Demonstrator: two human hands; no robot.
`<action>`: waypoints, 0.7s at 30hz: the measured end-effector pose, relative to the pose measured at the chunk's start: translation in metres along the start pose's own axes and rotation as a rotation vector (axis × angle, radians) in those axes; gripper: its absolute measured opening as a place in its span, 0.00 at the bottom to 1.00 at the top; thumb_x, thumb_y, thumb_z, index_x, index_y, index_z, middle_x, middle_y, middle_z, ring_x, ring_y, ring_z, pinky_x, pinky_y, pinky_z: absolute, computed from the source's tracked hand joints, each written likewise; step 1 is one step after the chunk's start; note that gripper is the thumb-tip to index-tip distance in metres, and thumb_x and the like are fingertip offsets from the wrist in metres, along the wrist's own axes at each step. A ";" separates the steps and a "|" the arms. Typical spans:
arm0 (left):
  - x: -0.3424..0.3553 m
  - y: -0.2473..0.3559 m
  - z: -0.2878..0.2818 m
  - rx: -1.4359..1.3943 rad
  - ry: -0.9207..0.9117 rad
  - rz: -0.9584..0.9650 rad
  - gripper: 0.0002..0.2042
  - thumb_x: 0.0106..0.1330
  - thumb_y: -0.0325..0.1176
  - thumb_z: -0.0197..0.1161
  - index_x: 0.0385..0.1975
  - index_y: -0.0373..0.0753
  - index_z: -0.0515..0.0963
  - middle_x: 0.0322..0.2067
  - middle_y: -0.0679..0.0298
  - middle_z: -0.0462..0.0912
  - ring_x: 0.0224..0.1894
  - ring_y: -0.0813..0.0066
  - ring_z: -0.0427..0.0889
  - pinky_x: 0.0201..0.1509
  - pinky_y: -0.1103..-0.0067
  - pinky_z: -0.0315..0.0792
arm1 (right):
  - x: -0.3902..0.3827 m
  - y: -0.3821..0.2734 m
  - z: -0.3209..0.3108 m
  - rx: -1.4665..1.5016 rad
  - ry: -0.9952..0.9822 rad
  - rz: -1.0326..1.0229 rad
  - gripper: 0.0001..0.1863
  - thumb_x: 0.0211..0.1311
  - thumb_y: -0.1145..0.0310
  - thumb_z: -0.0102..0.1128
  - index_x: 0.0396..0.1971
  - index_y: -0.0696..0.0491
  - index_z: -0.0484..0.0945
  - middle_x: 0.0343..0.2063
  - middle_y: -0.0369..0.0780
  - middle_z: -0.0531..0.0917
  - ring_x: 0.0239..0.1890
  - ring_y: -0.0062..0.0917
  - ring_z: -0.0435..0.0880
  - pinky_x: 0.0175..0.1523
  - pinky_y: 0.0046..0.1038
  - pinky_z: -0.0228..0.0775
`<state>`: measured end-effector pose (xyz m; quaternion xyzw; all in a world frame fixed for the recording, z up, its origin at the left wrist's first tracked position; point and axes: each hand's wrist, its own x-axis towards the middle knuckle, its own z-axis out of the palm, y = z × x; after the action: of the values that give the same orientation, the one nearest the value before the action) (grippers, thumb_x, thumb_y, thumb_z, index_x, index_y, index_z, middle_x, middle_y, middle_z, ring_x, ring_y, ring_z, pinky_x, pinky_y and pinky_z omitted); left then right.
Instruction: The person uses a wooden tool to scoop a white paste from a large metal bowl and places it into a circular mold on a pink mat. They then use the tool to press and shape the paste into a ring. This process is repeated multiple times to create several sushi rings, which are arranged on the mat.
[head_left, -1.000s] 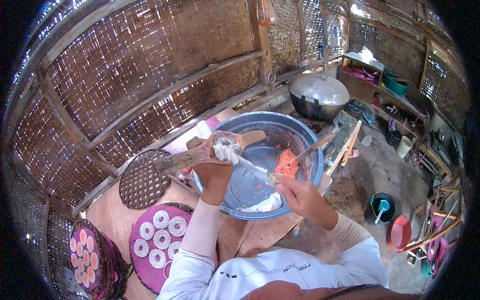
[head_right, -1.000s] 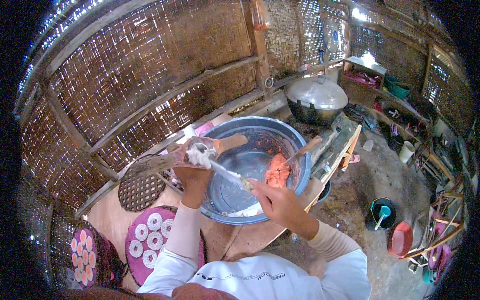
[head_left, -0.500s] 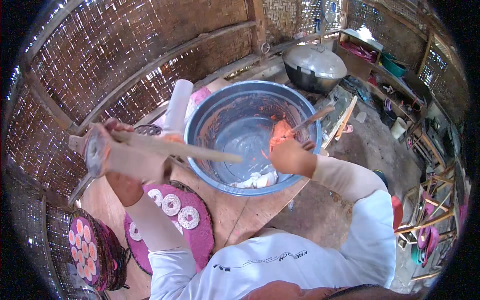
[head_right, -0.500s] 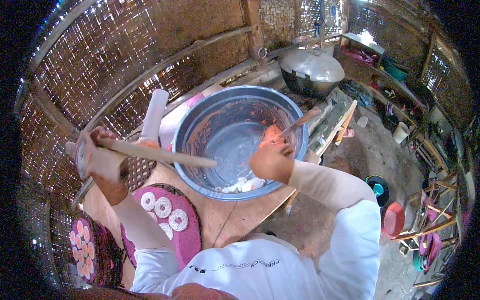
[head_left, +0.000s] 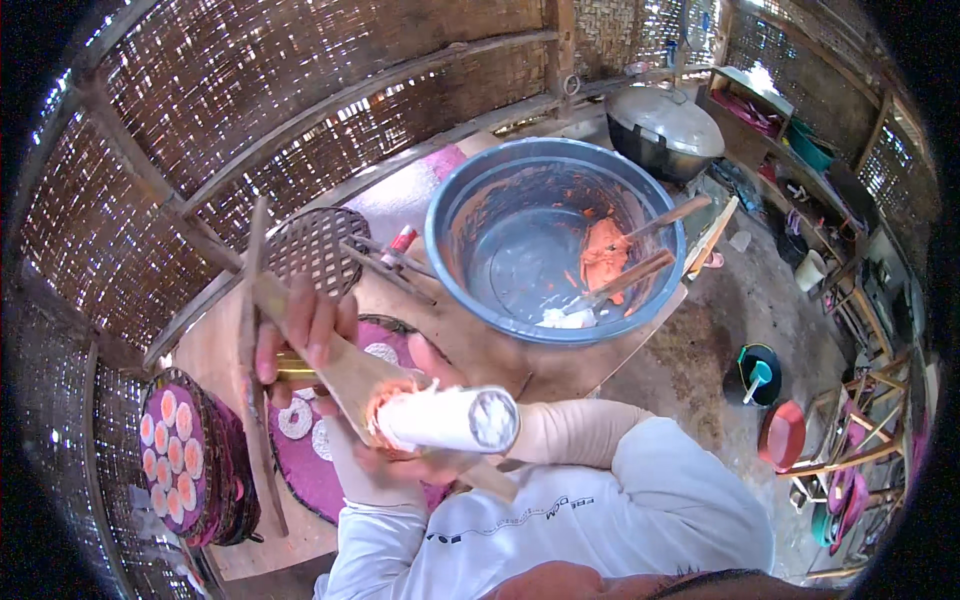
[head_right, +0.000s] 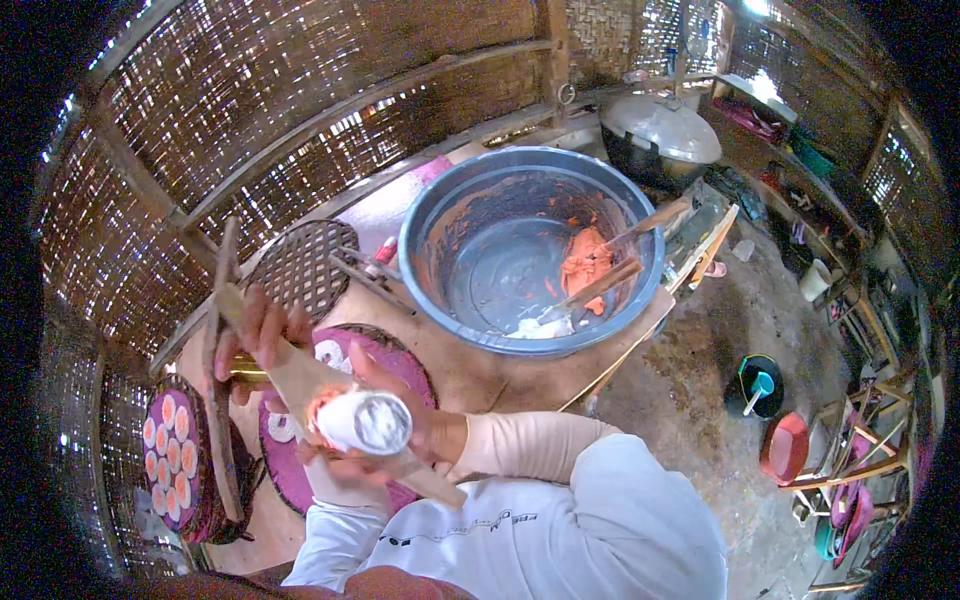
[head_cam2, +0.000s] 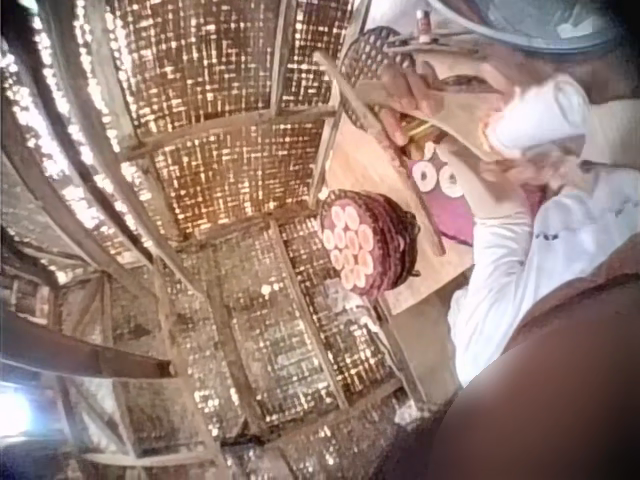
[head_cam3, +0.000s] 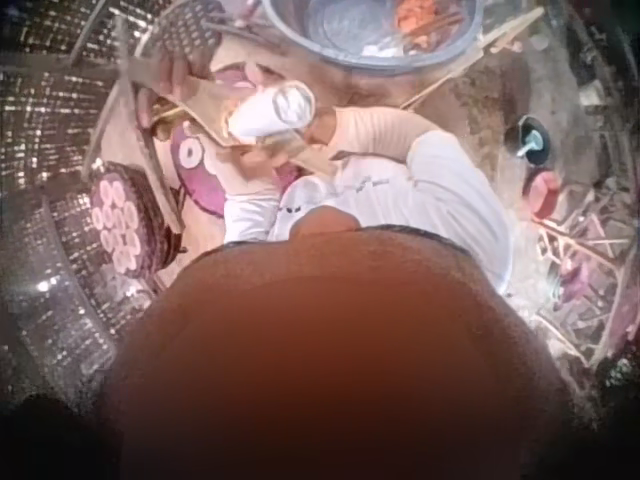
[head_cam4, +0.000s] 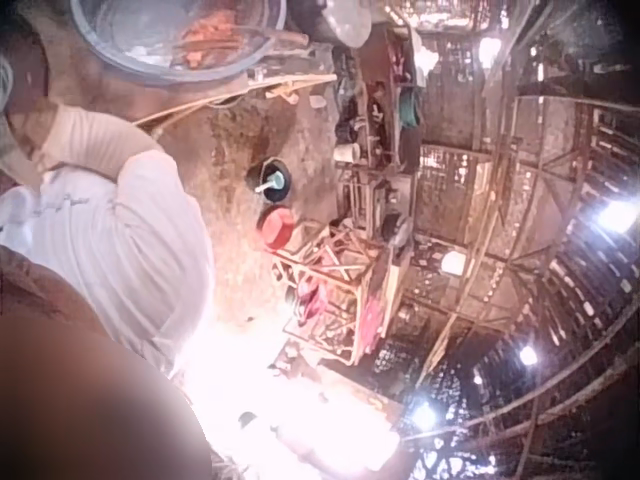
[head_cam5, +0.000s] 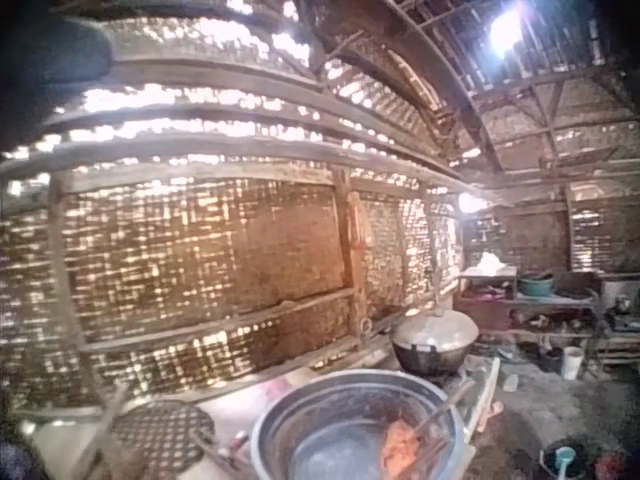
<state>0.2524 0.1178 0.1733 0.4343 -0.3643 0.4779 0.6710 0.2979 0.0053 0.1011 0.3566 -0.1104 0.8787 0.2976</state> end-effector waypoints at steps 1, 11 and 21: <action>-0.014 0.015 -0.001 0.079 0.073 0.009 0.20 0.41 0.36 0.73 0.37 0.56 0.76 0.38 0.67 0.65 0.37 0.73 0.67 0.46 0.76 0.60 | 0.003 0.000 0.034 0.007 0.115 0.096 0.41 0.53 0.32 0.33 0.47 0.58 0.66 0.39 0.48 0.74 0.27 0.28 0.76 0.17 0.23 0.66; -0.109 0.136 0.039 2.177 0.187 -0.151 0.17 0.41 0.31 0.68 0.33 0.39 0.73 0.27 0.65 0.75 0.29 0.76 0.75 0.32 0.77 0.70 | 0.000 -0.005 0.079 -1.471 1.036 -0.328 0.33 0.61 0.43 0.31 0.47 0.61 0.63 0.40 0.48 0.74 0.35 0.31 0.79 0.26 0.28 0.77; -0.107 0.160 0.116 2.185 0.098 -0.652 0.20 0.37 0.49 0.70 0.29 0.45 0.79 0.21 0.62 0.78 0.23 0.63 0.77 0.29 0.72 0.69 | 0.060 0.035 0.068 -2.454 0.543 0.019 0.50 0.44 0.57 0.66 0.59 0.65 0.44 0.52 0.51 0.61 0.53 0.37 0.64 0.58 0.33 0.53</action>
<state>0.0611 0.0018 0.1550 0.8409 0.4031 0.3588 0.0398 0.2807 -0.0235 0.1919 -0.3475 -0.7915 0.2445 0.4394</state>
